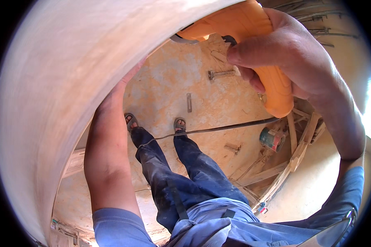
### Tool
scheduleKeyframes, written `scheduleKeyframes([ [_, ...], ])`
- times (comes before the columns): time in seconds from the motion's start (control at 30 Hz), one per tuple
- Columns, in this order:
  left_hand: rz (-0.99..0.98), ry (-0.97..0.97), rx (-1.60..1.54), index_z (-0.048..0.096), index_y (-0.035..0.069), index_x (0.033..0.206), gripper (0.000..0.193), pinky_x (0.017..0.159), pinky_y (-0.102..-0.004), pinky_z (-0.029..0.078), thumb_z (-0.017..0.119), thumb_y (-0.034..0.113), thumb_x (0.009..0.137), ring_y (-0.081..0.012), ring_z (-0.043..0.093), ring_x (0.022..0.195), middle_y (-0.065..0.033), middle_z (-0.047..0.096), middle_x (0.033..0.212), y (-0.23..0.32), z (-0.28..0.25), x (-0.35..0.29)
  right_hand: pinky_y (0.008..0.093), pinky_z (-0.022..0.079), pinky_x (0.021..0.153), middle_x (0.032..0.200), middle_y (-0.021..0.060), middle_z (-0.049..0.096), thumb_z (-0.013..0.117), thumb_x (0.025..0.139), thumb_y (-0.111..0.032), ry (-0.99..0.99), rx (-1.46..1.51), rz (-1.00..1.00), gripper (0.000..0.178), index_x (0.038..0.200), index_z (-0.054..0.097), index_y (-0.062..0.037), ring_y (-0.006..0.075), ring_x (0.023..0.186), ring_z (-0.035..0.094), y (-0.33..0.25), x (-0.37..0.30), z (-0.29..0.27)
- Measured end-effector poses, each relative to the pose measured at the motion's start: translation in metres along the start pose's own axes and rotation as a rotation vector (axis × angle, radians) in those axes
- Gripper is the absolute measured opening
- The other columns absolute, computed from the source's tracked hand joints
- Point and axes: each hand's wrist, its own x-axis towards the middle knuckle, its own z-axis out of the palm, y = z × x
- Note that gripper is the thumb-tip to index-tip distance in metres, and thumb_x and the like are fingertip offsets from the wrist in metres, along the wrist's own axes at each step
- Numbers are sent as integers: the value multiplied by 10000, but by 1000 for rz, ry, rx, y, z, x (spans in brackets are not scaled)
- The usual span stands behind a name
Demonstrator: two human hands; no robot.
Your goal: The person assembles a wooden cabinet by drilling holes into the frame and inserting wooden pieces. They use a hammer and chisel to adjust the fit of the wood and secure the components with a power drill.
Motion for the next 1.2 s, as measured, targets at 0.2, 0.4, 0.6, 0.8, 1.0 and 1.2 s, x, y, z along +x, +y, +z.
scheduleKeyframes([
  [0.2, -46, -83, -14, 713, 12, 973, 410, 898, -445, 487, 786, 378, 800, -315, 581, 1033, -116, 624, 1031, -7, -18, -3, 313, 516, 575, 873, 94, 662, 736, 815, -125, -31, 45, -7, 447, 1199, 598, 57, 157, 693, 646, 4, 9, 11],
  [0.4, -16, -1, -39, 715, 9, 997, 420, 930, -444, 480, 780, 376, 805, -319, 578, 1062, -119, 631, 1057, -14, 7, -5, 317, 522, 691, 851, 63, 634, 697, 847, -129, -102, -21, 170, 431, 1221, 578, 49, 144, 744, 636, -29, -10, 7],
  [0.6, -52, 23, -19, 718, 5, 1021, 430, 961, -443, 473, 774, 375, 809, -324, 576, 1092, -122, 637, 1082, -29, 19, -22, 317, 521, 685, 838, 59, 632, 695, 848, -130, -171, 75, 215, 428, 1221, 579, 43, 144, 734, 636, -25, 5, 8],
  [0.8, -53, -93, -14, 713, 6, 1031, 424, 966, -435, 470, 772, 365, 812, -311, 572, 1093, -118, 631, 1066, -9, -11, -13, 309, 526, 666, 824, 55, 633, 684, 836, -117, -146, -1, 88, 387, 1175, 581, 37, 140, 708, 637, -18, -5, 16],
  [1.0, -39, -98, -51, 706, 4, 1030, 414, 959, -432, 477, 780, 345, 807, -314, 574, 1081, -120, 627, 1056, -21, 1, -18, 307, 530, 658, 811, 55, 638, 685, 826, -153, -160, 4, 121, 379, 1133, 581, 44, 134, 706, 642, -20, -3, 19],
  [1.2, -62, -48, -56, 705, 2, 1025, 406, 956, -434, 480, 791, 329, 800, -323, 576, 1092, -120, 633, 1063, -15, -1, -22, 313, 527, 678, 818, 57, 646, 697, 826, -171, 35, -290, 88, 408, 1162, 596, 38, 141, 731, 644, -20, -6, 45],
])
